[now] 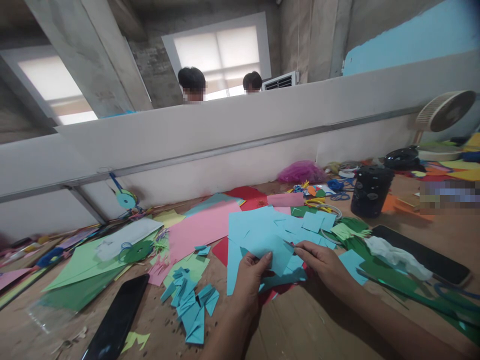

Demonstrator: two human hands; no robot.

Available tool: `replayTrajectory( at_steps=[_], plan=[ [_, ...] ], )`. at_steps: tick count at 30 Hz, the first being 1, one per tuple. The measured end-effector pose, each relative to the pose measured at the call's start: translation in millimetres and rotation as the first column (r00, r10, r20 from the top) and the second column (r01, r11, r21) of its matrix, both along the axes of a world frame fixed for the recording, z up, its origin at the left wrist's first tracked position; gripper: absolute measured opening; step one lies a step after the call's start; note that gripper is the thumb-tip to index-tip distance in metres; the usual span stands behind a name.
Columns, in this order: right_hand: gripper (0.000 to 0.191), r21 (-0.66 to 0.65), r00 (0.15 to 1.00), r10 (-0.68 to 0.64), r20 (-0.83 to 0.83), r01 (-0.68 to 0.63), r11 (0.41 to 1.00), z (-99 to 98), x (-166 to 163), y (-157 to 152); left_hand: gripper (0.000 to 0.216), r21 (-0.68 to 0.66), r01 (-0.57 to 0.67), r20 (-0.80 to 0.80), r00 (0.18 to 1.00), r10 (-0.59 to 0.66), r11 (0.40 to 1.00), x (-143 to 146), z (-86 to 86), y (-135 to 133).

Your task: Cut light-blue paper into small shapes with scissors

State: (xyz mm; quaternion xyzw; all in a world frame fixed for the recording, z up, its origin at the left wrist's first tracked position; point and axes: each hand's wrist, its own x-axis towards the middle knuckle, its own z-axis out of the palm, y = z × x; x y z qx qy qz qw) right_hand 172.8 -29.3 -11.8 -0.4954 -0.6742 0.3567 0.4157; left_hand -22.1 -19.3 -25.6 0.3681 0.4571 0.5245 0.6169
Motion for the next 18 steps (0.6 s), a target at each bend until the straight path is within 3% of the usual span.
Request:
replayTrajectory(
  at_steps=[9,18],
  plan=[
    [0.038,-0.024,1.0,0.021,-0.003,-0.021,0.999,2.5,-0.1,-2.1,0.052,-0.007,0.054,0.021,0.998,-0.054,0.999,1.4,3.3,-2.4],
    [0.037,0.011,0.999,-0.018,0.027,0.018,1.0,0.0,-0.5,-0.4,0.05,-0.009,0.029,-0.008,1.0,-0.029,1.0,2.1,3.5,-3.6]
  ],
)
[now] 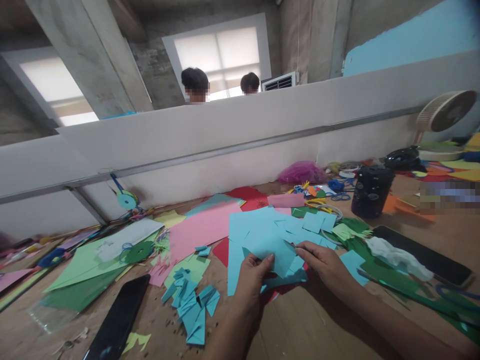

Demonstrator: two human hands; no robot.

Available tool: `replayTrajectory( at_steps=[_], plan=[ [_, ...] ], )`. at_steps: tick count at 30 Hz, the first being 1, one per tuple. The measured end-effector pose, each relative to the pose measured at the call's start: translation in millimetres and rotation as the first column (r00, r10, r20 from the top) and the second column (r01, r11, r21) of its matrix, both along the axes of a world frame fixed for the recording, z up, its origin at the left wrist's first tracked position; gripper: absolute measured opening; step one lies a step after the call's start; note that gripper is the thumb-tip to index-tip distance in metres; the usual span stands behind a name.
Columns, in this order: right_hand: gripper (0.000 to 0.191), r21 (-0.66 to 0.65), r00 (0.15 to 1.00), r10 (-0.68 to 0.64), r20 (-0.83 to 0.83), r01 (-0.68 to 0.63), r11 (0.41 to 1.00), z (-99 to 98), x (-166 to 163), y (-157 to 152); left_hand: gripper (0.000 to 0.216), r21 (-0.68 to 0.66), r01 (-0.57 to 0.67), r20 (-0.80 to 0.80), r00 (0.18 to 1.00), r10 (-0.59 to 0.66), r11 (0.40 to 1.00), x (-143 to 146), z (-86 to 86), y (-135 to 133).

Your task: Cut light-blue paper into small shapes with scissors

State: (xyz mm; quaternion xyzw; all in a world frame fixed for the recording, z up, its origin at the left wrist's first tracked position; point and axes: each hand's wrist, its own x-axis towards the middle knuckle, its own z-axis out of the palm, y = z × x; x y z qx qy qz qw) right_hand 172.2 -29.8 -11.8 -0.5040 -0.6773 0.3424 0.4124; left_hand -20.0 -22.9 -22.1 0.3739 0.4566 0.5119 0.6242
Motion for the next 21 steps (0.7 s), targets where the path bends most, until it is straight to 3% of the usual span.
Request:
replayTrajectory(
  at_steps=[11,21],
  plan=[
    [0.037,-0.026,0.999,0.031,-0.041,-0.032,0.999,0.7,-1.3,0.1,0.052,-0.007,0.04,-0.002,0.999,-0.04,0.999,-2.7,-13.6,6.5],
    [0.037,-0.004,1.0,-0.001,-0.024,0.001,1.0,-1.5,-0.4,-0.2,0.046,0.013,0.058,0.002,0.998,-0.058,0.998,-0.9,-5.2,-1.2]
  ],
)
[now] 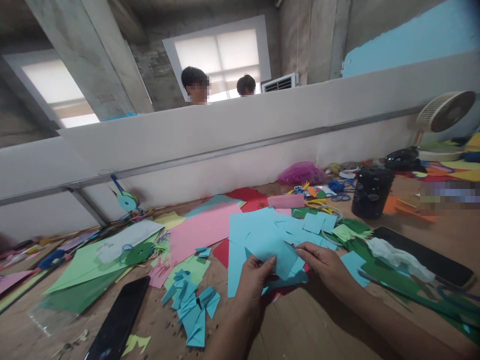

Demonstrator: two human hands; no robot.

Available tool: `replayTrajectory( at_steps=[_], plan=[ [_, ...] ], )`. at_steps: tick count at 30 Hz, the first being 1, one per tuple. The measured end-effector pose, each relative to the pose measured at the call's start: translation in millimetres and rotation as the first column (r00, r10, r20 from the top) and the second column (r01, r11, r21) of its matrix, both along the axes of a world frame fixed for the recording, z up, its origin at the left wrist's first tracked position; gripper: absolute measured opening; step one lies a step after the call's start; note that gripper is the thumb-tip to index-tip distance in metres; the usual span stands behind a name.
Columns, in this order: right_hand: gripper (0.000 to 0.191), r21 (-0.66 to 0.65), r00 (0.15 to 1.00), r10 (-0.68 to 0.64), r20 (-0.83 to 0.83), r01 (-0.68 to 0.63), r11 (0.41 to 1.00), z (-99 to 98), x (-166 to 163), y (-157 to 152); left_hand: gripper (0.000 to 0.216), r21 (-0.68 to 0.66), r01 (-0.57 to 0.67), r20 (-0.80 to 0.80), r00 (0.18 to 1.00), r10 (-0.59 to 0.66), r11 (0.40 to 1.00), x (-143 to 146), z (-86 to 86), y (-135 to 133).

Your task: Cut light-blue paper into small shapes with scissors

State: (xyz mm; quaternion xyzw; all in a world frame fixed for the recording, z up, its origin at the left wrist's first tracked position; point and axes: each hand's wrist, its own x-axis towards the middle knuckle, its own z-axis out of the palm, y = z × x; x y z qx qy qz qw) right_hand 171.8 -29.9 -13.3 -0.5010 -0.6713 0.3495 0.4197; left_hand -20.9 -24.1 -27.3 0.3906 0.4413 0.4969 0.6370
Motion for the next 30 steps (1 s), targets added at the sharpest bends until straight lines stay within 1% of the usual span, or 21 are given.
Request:
replayTrajectory(
  at_steps=[5,9,11,14,17,21,26,30],
  plan=[
    [0.036,0.004,1.0,0.003,-0.027,-0.003,1.0,0.2,0.2,-0.6,0.054,-0.022,0.003,-0.002,1.0,-0.003,1.0,0.2,-6.2,5.1],
    [0.036,-0.018,0.999,0.004,-0.044,-0.005,1.0,-2.3,0.2,1.1,0.06,-0.06,-0.038,-0.011,0.999,0.037,0.997,0.1,-11.9,9.5],
    [0.036,-0.016,0.999,0.008,-0.049,-0.009,1.0,-3.5,0.3,2.1,0.06,-0.056,-0.051,-0.015,0.999,0.05,0.997,0.3,-12.3,9.8],
    [0.036,-0.022,0.998,0.018,-0.055,-0.019,1.0,-3.7,0.3,2.6,0.057,-0.051,-0.04,-0.028,0.999,0.039,0.998,1.1,-8.1,6.9],
    [0.037,-0.038,0.997,0.033,-0.067,-0.036,0.999,-2.2,0.0,1.9,0.049,-0.026,-0.027,-0.034,0.999,0.026,0.999,2.4,0.5,0.9],
    [0.038,-0.029,0.999,0.027,-0.041,-0.029,0.999,-0.8,0.0,1.6,0.044,-0.003,-0.003,-0.022,1.0,0.003,1.0,3.5,8.7,-4.1],
    [0.036,0.0,1.0,0.004,-0.014,-0.004,1.0,-2.3,1.0,2.4,0.044,-0.02,0.005,-0.011,1.0,-0.005,1.0,3.4,5.6,-1.7],
    [0.036,-0.005,1.0,-0.001,-0.014,0.001,1.0,-1.2,0.5,1.5,0.046,-0.017,-0.003,-0.003,1.0,0.002,1.0,4.4,5.1,-2.9]
  ],
)
